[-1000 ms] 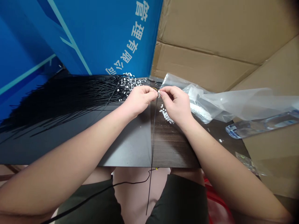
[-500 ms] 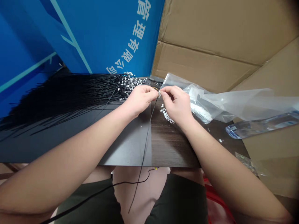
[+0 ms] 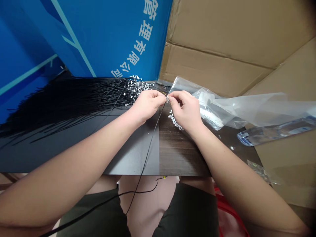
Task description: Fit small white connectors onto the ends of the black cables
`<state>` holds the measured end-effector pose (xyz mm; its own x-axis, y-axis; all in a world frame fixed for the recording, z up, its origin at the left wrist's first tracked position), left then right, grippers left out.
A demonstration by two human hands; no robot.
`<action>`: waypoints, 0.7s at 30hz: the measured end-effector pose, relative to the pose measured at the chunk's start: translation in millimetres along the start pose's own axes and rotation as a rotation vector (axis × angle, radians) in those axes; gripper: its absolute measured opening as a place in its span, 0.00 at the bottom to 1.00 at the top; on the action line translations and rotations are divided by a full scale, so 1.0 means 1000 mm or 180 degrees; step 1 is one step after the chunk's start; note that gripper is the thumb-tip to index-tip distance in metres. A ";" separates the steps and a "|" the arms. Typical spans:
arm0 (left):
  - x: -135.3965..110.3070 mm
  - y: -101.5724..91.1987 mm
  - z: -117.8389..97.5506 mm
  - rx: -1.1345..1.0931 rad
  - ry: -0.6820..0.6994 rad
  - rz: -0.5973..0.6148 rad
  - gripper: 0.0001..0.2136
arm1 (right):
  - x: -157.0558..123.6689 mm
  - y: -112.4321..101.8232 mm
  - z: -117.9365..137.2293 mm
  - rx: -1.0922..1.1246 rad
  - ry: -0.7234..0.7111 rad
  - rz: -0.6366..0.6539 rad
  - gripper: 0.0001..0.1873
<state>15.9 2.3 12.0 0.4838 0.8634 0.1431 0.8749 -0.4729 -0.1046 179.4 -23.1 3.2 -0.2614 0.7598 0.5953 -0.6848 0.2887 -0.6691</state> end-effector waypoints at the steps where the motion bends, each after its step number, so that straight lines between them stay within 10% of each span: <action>1: 0.000 0.000 0.000 0.0003 -0.0001 -0.0002 0.05 | 0.000 0.000 0.000 -0.0008 -0.0030 -0.0010 0.07; 21: 0.002 -0.002 0.002 -0.0032 0.0073 0.0098 0.06 | 0.000 -0.001 0.002 -0.0093 -0.0132 -0.0055 0.07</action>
<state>15.0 5.6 10.1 0.5107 0.8443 0.1624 0.8598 -0.5010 -0.0992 178.3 -24.7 4.5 -0.2781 0.7299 0.6244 -0.6695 0.3188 -0.6709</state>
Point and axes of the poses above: each hand's wrist, its own x-axis towards the middle knuckle, its own y-axis out of the palm, z = x × y, the point moved 2 cm from there along x, towards the middle knuckle, and after that the axes turned 14 degrees about z, right-handed, at the moved point
